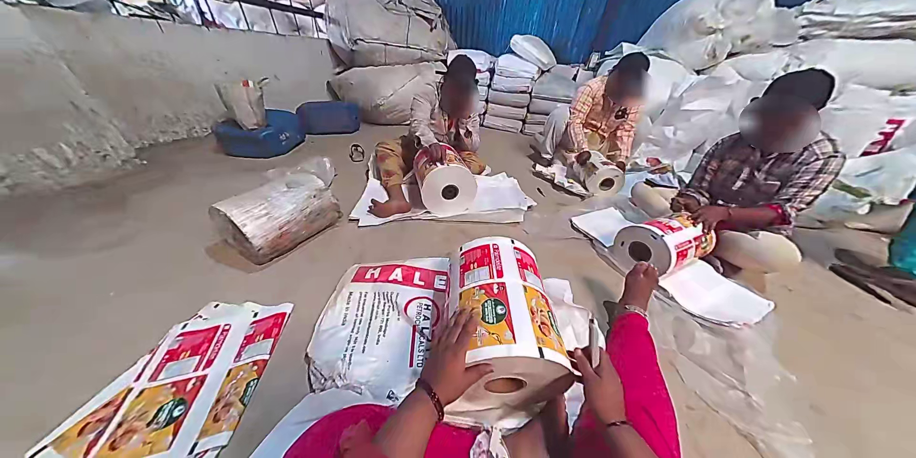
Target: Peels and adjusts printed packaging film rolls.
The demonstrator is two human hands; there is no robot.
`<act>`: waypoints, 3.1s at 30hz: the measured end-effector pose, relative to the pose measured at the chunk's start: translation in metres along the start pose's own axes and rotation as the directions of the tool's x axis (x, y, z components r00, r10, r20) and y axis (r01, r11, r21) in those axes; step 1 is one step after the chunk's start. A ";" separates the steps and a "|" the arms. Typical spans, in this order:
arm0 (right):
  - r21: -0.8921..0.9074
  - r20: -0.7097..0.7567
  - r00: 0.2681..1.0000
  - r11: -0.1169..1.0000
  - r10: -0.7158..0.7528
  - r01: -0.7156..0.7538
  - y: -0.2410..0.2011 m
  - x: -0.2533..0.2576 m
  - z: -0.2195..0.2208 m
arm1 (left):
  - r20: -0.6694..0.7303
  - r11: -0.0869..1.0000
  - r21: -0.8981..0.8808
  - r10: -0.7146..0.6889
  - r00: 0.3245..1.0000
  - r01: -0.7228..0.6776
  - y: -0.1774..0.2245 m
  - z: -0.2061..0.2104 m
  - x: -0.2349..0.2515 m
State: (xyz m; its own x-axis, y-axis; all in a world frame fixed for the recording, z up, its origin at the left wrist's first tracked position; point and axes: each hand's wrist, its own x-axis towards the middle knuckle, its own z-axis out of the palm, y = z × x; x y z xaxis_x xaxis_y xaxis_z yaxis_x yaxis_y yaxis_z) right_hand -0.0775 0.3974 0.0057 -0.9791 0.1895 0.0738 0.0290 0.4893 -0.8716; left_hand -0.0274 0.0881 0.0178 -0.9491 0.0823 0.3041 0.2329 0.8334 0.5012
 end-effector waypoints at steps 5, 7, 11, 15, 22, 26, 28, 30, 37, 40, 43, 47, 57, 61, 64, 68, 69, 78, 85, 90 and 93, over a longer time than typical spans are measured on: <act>-0.106 -0.025 0.998 0.993 0.055 -0.058 -0.024 0.013 -0.032 | -0.079 0.995 -0.087 0.040 0.996 -0.046 -0.006 0.005 0.004; -0.205 0.017 0.999 0.979 0.028 -0.024 -0.044 0.025 -0.043 | -0.089 0.989 -0.135 0.043 0.995 -0.055 -0.002 0.010 0.004; -0.302 0.190 0.982 0.953 0.023 0.036 -0.094 0.041 -0.027 | -0.121 0.987 -0.140 0.060 0.991 -0.077 -0.011 0.018 -0.004; -0.193 0.280 0.957 0.971 -0.081 0.139 -0.144 0.076 0.001 | -0.283 0.978 -0.101 0.148 0.948 -0.183 -0.023 0.025 0.004; -0.414 0.463 0.886 0.888 0.017 0.199 -0.208 0.133 0.051 | -0.336 0.971 -0.112 0.162 0.928 -0.210 -0.028 0.030 0.003; -0.533 0.441 0.897 0.811 0.023 0.242 -0.216 0.154 0.070 | -0.362 0.966 -0.118 0.175 0.916 -0.231 -0.028 0.032 0.002; -0.545 0.441 0.897 0.801 0.022 0.248 -0.219 0.157 0.075 | -0.369 0.963 -0.128 0.175 0.913 -0.236 -0.029 0.033 0.002; -0.551 0.448 0.894 0.793 0.019 0.259 -0.222 0.159 0.080 | -0.367 0.961 -0.141 0.171 0.914 -0.237 -0.030 0.033 0.003; -0.653 0.423 0.905 0.708 0.046 0.270 -0.224 0.161 0.091 | -0.387 0.952 -0.162 0.180 0.904 -0.258 -0.029 0.034 0.003; -0.670 0.454 0.890 0.679 0.053 0.301 -0.227 0.163 0.091 | -0.395 0.950 -0.172 0.174 0.902 -0.259 -0.029 0.035 0.003; -0.678 0.480 0.874 0.661 0.068 0.321 -0.234 0.164 0.090 | -0.392 0.948 -0.186 0.171 0.904 -0.260 -0.029 0.036 0.003; -0.710 0.496 0.864 0.613 0.087 0.346 -0.242 0.160 0.091 | -0.381 0.951 -0.175 0.174 0.908 -0.256 -0.029 0.036 0.002; -0.703 0.526 0.838 0.628 0.144 0.333 -0.249 0.138 0.072 | -0.336 0.963 -0.157 0.159 0.928 -0.221 -0.027 0.031 0.002; -0.700 0.530 0.831 0.640 0.167 0.318 -0.247 0.119 0.059 | -0.323 0.964 -0.146 0.167 0.932 -0.223 -0.026 0.029 0.003; -0.697 0.546 0.819 0.639 0.176 0.327 -0.243 0.100 0.045 | -0.315 0.962 -0.155 0.166 0.934 -0.223 -0.022 0.026 0.001; -0.703 0.566 0.800 0.624 0.201 0.341 -0.242 0.064 0.025 | -0.300 0.963 -0.162 0.160 0.941 -0.215 -0.023 0.025 0.002; -0.711 0.560 0.802 0.618 0.208 0.336 -0.243 0.053 0.021 | -0.294 0.965 -0.159 0.157 0.943 -0.210 -0.023 0.024 0.003; -0.685 0.654 0.715 0.596 0.247 0.420 -0.225 -0.032 -0.041 | -0.250 0.980 -0.018 0.190 0.949 -0.201 -0.013 0.014 -0.002; -0.608 0.728 0.639 0.664 0.247 0.435 -0.219 -0.099 -0.084 | -0.210 0.964 -0.077 0.234 0.949 -0.255 -0.014 0.009 -0.006; -0.110 0.430 0.901 0.988 -0.054 0.111 -0.155 -0.084 -0.096 | -0.244 0.951 -0.079 0.271 0.931 -0.298 -0.005 0.007 -0.006; -0.157 0.397 0.917 0.980 -0.049 0.121 -0.122 -0.078 -0.087 | -0.250 0.948 -0.092 0.275 0.928 -0.306 0.003 0.009 -0.005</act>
State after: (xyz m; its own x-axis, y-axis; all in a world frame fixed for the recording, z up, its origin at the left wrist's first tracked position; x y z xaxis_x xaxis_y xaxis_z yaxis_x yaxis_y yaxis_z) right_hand 0.0126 0.3968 0.1489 -0.9787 -0.1883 -0.0816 -0.0583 0.6361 -0.7694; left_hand -0.0238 0.0945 0.0105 -0.7641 0.1692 0.6226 0.5302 0.7144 0.4566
